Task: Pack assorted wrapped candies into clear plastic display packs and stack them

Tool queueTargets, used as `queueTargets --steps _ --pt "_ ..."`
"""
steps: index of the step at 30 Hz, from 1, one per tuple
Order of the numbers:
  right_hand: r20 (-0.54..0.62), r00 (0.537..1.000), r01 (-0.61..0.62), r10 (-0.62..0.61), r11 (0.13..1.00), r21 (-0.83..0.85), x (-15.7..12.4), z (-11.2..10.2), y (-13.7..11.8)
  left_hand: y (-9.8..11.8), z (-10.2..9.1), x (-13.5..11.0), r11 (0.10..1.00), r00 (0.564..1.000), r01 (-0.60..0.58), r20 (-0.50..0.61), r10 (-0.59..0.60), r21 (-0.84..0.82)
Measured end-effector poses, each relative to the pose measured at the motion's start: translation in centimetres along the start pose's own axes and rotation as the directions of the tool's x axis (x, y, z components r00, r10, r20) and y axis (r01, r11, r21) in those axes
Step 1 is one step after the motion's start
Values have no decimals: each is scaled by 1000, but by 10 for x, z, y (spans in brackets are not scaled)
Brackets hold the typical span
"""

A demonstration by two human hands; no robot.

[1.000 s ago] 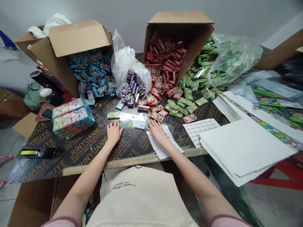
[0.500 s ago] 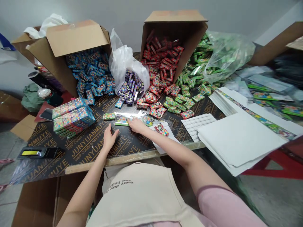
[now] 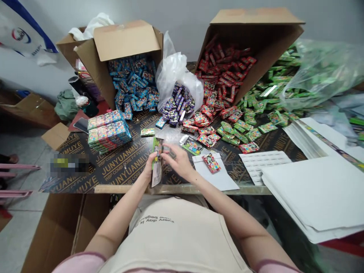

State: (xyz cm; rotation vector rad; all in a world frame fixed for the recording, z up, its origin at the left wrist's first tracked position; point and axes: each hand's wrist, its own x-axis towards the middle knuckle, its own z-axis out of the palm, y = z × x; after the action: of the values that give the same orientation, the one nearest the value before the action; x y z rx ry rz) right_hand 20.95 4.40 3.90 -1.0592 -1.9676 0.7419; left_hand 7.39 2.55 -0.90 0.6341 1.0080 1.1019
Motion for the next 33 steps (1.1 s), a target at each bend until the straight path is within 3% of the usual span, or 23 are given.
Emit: queueTargets --steps 2,4,8,12,16,19,22,24,25,27,29,30,33 --pt "-146 989 -2 5 1000 23 10 -13 8 3 1 -9 999 995 12 95 -16 41" --pt "-147 989 3 1 1000 26 18 -24 13 7 3 -15 996 984 36 172 -49 77" --pt "53 995 78 -80 996 44 22 -38 9 24 6 -20 995 957 12 287 -40 99" --pt "314 932 171 -179 984 54 18 -45 3 39 4 -26 971 942 -128 331 56 199" --pt "368 929 61 -37 997 -54 18 -48 8 41 2 -29 941 948 -106 317 -1 322" --pt "340 940 39 -34 999 -8 18 -44 15 38 2 -28 955 970 -67 241 -5 287" --pt "100 994 -43 34 995 88 16 -35 20 37 3 -26 974 992 -14 122 -14 228" --pt "-100 978 -157 181 965 210 12 -27 22 38 2 -25 980 998 15 62 -27 197" --pt "-121 959 -212 257 930 299 9 -23 23 39 2 -25 982 998 19 49 -29 190" --pt "32 938 -315 345 813 490 5 -16 24 40 0 -25 978 998 7 64 -21 207" --pt "217 918 -393 333 683 616 2 -11 25 42 0 -25 953 996 -50 89 24 298" --pt "256 910 -412 325 645 644 1 -9 24 43 0 -26 923 994 -96 91 67 373" --pt "181 909 -398 375 654 643 3 -7 23 47 1 -26 784 977 -206 81 197 586"
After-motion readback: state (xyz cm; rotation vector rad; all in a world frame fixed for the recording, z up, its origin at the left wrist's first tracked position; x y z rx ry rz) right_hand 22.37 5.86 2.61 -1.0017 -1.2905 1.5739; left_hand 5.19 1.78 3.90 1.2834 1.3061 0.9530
